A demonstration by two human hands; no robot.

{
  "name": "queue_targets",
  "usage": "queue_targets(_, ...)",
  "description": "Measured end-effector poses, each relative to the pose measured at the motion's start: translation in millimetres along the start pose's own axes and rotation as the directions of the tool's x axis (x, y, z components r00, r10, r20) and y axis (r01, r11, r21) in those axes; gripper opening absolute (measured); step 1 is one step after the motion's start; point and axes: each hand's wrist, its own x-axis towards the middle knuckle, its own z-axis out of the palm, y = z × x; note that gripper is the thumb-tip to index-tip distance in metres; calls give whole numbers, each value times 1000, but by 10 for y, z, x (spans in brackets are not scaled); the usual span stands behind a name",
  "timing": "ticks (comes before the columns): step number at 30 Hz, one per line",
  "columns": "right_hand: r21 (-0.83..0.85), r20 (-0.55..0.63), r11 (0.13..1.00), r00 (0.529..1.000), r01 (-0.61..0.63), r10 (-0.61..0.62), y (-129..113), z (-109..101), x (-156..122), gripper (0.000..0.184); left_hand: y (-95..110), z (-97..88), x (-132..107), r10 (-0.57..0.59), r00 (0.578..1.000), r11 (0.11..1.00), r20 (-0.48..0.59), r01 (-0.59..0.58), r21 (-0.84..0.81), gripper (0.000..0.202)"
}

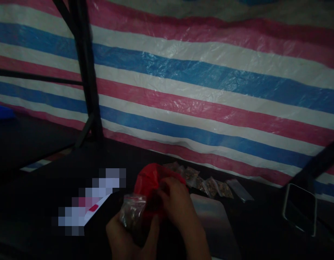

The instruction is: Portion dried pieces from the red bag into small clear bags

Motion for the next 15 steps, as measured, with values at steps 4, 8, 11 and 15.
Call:
queue_targets(4,66,3,998,1000,-11,10,33,-76,-70,24,118,41,181,-39,998,989,53,47,-142,69)
queue_targets(8,96,-76,995,997,1,7,142,-238,-155,25,403,-54,289,-3,998,966,64,20,-259,54)
queue_targets(11,82,-80,996,997,31,-24,122,-330,-220,31,535,-133,310,-42,999,968,15,44,-246,49)
queue_targets(15,49,-33,997,998,58,-57,-47,-390,-314,41,431,-151,285,-33,999,975,-36,24,-221,63)
